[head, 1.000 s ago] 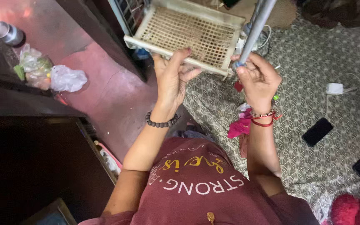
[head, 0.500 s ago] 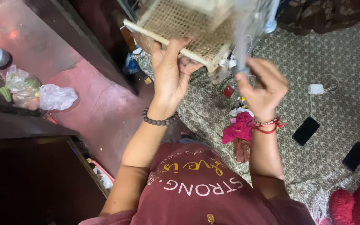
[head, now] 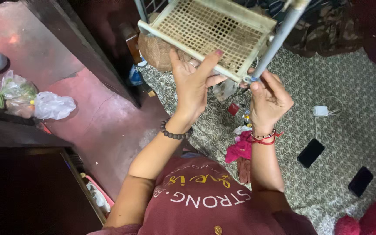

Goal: The person assembles a small two-tier plastic shelf by attaching a handle and legs to the trays. They then place several small items, including bottles and chargers, onto the assembled shelf.

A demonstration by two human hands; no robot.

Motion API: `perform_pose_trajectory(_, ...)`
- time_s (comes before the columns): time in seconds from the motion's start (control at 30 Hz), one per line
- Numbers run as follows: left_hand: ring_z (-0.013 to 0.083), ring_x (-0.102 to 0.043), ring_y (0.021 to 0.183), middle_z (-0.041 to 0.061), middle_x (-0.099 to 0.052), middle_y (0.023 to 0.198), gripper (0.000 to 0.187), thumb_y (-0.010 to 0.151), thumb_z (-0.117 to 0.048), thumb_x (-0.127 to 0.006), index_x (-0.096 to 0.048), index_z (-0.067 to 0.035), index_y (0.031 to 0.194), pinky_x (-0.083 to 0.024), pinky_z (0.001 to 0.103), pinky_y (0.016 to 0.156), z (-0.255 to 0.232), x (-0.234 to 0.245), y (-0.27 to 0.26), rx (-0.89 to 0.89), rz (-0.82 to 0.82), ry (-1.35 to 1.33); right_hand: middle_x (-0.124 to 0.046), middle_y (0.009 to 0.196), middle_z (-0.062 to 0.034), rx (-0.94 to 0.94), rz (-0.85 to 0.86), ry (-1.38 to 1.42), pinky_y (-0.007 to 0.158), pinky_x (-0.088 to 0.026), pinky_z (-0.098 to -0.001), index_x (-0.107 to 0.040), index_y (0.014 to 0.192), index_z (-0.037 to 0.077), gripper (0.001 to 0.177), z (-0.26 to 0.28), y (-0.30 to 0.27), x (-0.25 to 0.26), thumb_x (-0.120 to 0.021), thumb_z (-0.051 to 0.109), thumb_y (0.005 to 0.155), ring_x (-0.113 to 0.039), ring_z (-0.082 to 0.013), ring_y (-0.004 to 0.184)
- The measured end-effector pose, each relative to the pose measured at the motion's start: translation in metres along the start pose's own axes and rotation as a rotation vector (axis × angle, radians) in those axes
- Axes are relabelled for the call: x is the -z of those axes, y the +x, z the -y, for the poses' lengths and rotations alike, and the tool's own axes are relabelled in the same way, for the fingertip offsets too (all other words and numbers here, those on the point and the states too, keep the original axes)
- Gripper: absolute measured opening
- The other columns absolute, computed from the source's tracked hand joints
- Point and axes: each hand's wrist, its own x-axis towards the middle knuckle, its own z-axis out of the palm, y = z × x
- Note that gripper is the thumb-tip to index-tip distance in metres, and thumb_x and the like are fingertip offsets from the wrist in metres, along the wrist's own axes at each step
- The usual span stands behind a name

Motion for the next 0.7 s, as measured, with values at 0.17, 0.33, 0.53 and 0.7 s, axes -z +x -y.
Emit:
perform_pose_trajectory(0.17,0.0223,-0.07,0.098,0.016,-0.061,0.118,0.073,0.088,0.0,-0.073,-0.024,-0.005,0.142,-0.068,0.041,0.067,0.009,-0.012,-0.005,-0.021,-0.014,0.054,-0.068,0.128,-0.0207,0.132,-0.035,-0.36,0.088,-0.054,-0.0258,-0.063,0.138,-0.01,0.039,-0.01,-0.006,0.016,-0.075,0.004,0.104,-0.066,-0.019,0.103)
perform_pose_trajectory(0.33,0.0258,-0.069,0.098,0.02,-0.061,0.119,0.068,0.09,0.0,-0.074,-0.027,-0.001,0.139,-0.067,0.043,0.068,0.017,-0.014,0.0,-0.034,-0.02,0.006,-0.067,0.124,-0.0142,0.185,-0.1,-0.102,0.087,-0.061,-0.0271,-0.066,0.132,-0.008,0.034,-0.009,-0.008,0.012,-0.075,0.007,0.102,-0.069,-0.0163,0.098)
perform_pose_trajectory(0.53,0.0252,-0.069,0.104,0.018,-0.06,0.12,0.072,0.088,0.0,-0.074,-0.025,-0.005,0.14,-0.069,0.044,0.071,0.024,-0.017,-0.006,-0.055,-0.038,0.046,-0.067,0.126,-0.0173,0.138,-0.071,-0.362,0.082,-0.055,-0.0243,-0.065,0.131,-0.009,0.034,0.003,-0.013,0.018,-0.076,0.002,0.101,-0.065,-0.0149,0.097)
perform_pose_trajectory(0.7,0.0271,-0.069,0.106,0.019,-0.06,0.122,0.075,0.089,0.001,-0.075,-0.022,-0.003,0.142,-0.069,0.045,0.073,0.028,-0.02,-0.007,-0.058,-0.019,0.073,-0.065,0.129,-0.0153,0.132,-0.12,-0.341,0.09,-0.058,-0.0255,-0.063,0.136,-0.008,0.032,-0.001,-0.017,0.017,-0.071,0.002,0.107,-0.067,-0.0165,0.107)
